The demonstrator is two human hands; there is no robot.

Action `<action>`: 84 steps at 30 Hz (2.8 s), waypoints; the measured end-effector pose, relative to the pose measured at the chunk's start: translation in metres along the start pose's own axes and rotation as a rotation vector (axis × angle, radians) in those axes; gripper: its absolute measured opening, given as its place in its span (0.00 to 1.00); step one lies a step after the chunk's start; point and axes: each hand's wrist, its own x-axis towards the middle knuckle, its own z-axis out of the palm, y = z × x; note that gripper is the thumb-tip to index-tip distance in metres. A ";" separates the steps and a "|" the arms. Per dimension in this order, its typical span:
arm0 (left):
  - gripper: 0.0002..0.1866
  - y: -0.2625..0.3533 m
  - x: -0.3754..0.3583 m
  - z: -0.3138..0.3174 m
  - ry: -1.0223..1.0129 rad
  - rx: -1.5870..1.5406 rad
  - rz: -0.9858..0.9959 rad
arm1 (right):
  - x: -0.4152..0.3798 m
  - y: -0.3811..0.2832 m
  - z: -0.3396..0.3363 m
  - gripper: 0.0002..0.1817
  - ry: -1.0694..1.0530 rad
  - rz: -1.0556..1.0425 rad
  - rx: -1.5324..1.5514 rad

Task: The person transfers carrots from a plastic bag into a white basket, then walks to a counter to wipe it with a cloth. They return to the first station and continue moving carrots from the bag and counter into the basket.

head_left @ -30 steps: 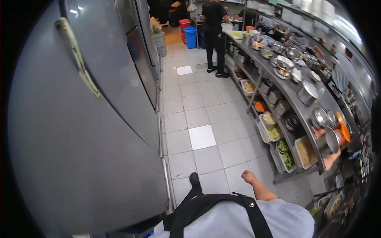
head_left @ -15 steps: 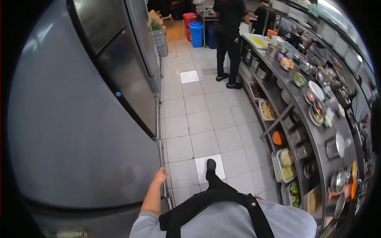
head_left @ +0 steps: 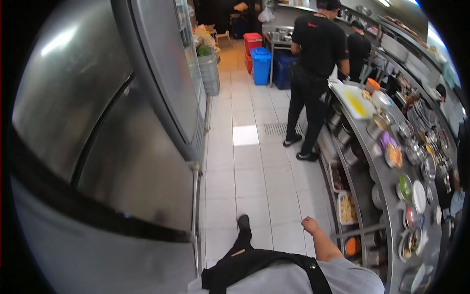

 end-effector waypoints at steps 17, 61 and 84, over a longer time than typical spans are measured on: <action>0.25 0.599 0.333 -0.500 0.456 -0.076 0.482 | 0.387 -0.060 -0.055 0.13 -0.619 0.052 -0.321; 0.25 1.295 0.968 -1.061 0.095 -0.185 -0.050 | 1.969 -0.584 -0.254 0.13 -0.169 0.072 0.016; 0.20 1.923 1.305 -1.718 0.541 -0.653 0.534 | 2.523 -0.952 -0.308 0.17 -0.389 -0.350 -0.037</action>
